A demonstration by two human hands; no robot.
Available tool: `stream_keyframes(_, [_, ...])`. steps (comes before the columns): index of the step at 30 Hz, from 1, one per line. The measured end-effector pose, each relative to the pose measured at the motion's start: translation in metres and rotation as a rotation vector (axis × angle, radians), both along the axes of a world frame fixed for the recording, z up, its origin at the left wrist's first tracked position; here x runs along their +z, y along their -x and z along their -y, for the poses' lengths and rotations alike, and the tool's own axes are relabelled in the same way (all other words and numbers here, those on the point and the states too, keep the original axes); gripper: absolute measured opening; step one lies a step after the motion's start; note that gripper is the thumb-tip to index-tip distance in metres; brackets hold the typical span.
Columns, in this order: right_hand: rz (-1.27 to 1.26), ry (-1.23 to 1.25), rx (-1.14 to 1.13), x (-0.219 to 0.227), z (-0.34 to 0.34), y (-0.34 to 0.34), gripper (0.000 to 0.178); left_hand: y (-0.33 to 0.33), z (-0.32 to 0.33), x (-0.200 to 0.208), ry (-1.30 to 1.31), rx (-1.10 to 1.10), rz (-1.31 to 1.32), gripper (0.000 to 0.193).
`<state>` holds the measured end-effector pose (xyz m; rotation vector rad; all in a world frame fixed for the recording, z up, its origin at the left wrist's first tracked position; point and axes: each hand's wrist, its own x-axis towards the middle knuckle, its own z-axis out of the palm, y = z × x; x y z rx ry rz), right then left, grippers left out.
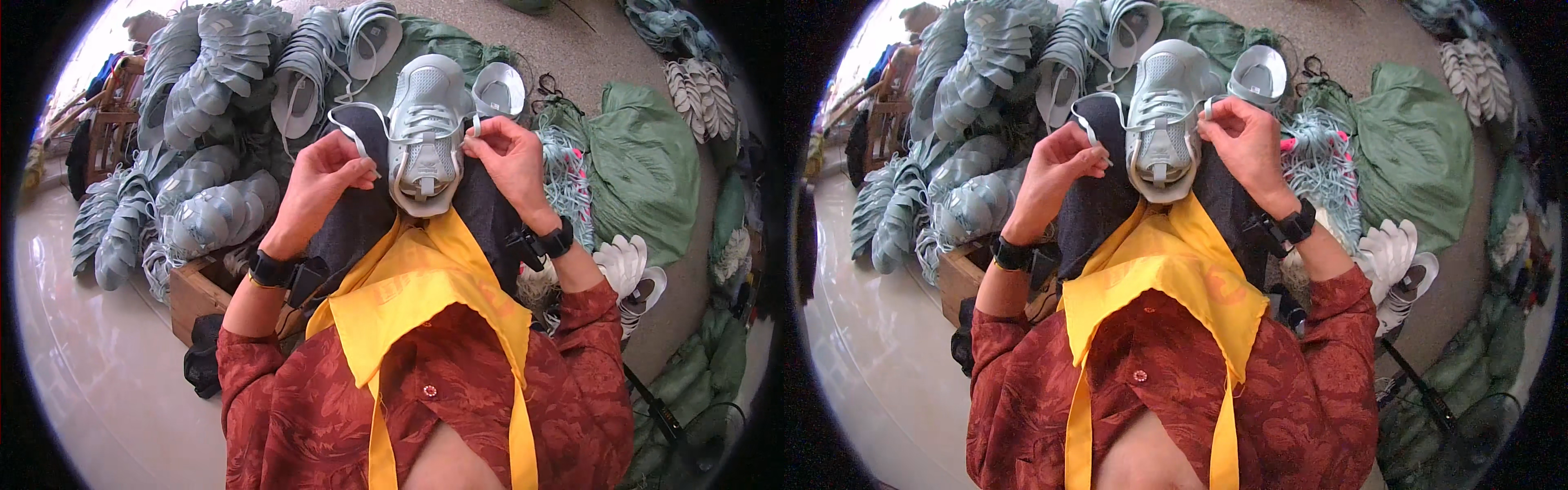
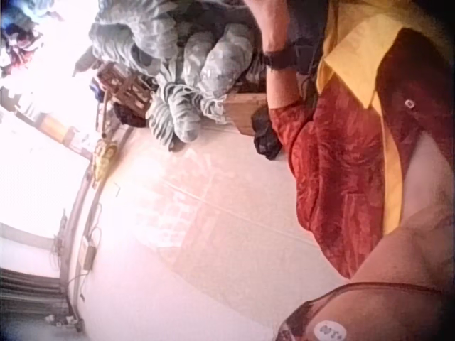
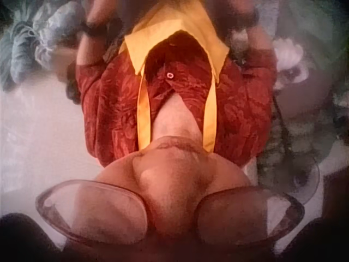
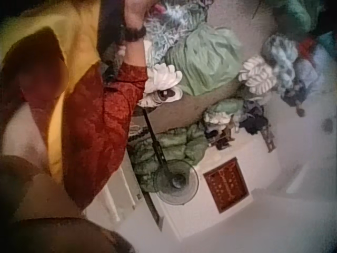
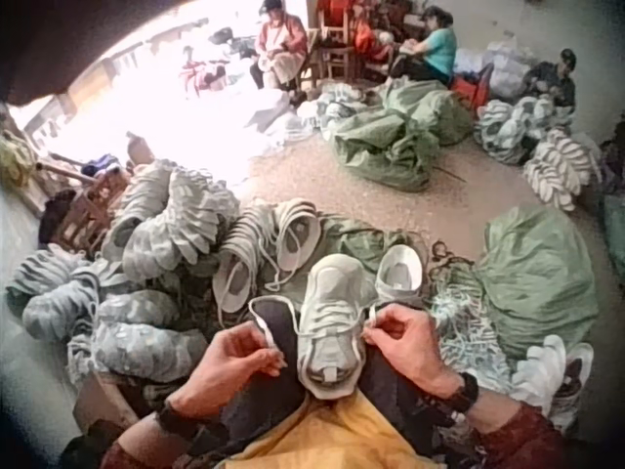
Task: The person sits on the floor and laces a white shoe held on their lap. They thread the laces through the eyelets, pull them taut, and tie a knot to secure the shoe.
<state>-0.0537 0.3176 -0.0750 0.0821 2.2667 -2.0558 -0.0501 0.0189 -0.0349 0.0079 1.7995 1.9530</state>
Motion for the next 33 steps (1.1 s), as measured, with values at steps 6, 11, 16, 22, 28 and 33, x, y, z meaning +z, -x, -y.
stream_keyframes(6, [-0.026,-0.011,-0.028,0.001,0.005,-0.003,0.006,0.001,-0.014,-0.008,0.047,0.066,-0.060,0.007])
stream_keyframes(11, [-0.124,-0.215,0.018,-0.003,0.007,-0.005,0.012,-0.001,-0.024,-0.014,0.074,0.135,-0.101,0.008])
stream_keyframes(16, [-0.144,-0.337,-0.004,0.011,0.011,-0.002,0.015,0.000,-0.036,-0.018,0.089,0.229,-0.139,0.011])
stream_keyframes(22, [-0.110,-0.364,-0.005,0.012,0.007,-0.004,0.017,0.005,-0.040,-0.022,0.096,0.218,-0.149,0.008])
stream_keyframes(28, [-0.220,-0.332,0.015,0.013,0.006,-0.009,0.011,0.006,-0.048,-0.023,0.290,0.252,-0.244,0.010])
stream_keyframes(33, [-0.291,-0.411,0.050,0.020,0.007,-0.012,0.016,0.006,-0.051,-0.029,0.498,0.241,-0.410,0.013])
